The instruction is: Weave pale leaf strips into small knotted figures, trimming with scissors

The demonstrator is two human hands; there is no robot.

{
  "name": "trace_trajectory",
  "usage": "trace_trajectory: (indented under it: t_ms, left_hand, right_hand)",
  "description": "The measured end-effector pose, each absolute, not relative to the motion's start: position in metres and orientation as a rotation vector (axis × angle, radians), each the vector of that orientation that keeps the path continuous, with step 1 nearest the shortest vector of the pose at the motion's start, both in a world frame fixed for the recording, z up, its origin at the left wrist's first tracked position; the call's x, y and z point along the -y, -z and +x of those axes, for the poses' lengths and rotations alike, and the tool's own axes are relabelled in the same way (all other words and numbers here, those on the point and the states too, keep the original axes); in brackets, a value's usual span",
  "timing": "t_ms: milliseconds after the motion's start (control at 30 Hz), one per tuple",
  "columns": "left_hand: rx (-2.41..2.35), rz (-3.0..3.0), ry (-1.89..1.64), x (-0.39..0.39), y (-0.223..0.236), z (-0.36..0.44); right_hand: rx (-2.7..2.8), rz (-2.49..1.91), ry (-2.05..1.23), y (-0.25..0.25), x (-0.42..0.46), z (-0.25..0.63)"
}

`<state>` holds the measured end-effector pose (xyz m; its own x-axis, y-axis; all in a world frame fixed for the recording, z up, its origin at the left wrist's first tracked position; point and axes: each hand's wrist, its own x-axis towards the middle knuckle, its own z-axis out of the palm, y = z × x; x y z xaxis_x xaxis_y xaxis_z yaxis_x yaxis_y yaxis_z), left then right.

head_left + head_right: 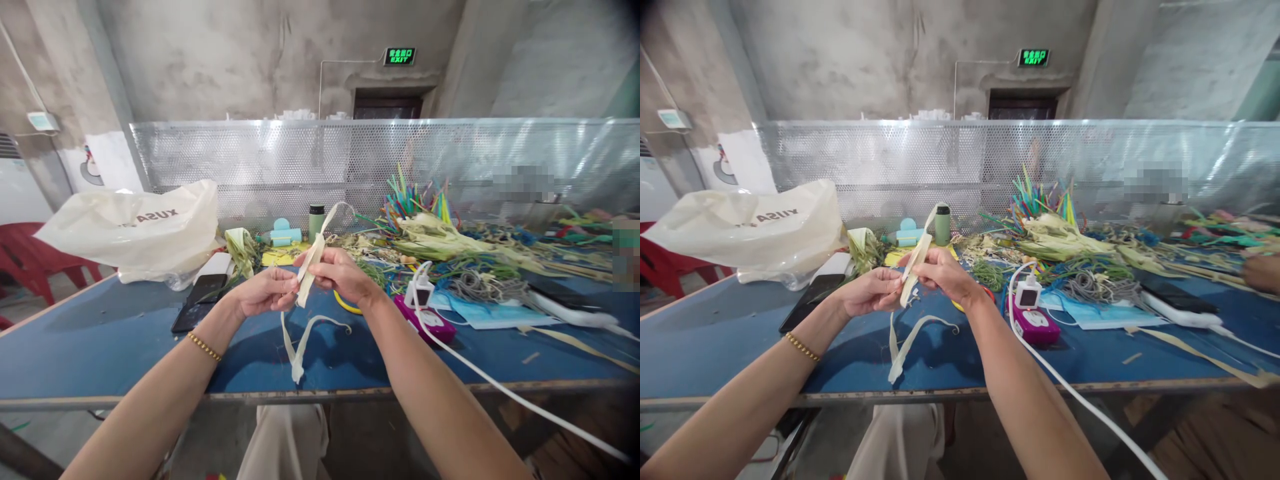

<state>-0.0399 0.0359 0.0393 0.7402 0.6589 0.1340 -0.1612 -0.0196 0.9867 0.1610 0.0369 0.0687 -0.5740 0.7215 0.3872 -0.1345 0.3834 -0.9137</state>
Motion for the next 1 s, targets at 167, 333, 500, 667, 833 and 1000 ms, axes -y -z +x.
trace_trajectory:
  t_ms: [167, 333, 500, 667, 833, 1000]
  left_hand:
    - [-0.501, 1.551, -0.676, -0.035, -0.042, -0.039]
    - [-0.671, 1.808, -0.905, -0.034, -0.047, -0.032]
    - [-0.834, 1.894, -1.043, -0.036, -0.045, -0.026]
    - [-1.049, 1.955, -1.199, -0.042, -0.038, -0.025]
    - [-1.149, 2.1, -1.22, -0.047, -0.032, -0.026]
    - [-1.131, 2.098, -1.233, -0.049, -0.031, -0.026]
  right_hand:
    - [1.836, -0.555, -1.243, -0.068, -0.039, 0.161]
    - [1.732, -0.714, -1.208, -0.069, -0.041, 0.156]
    - [1.677, -0.845, -1.166, -0.064, -0.048, 0.152]
    - [1.57, -1.054, -0.989, -0.061, -0.057, 0.152]
    - [1.593, -0.907, -1.299, -0.063, -0.052, 0.153]
    - [1.643, -0.777, -1.315, -0.059, -0.053, 0.152]
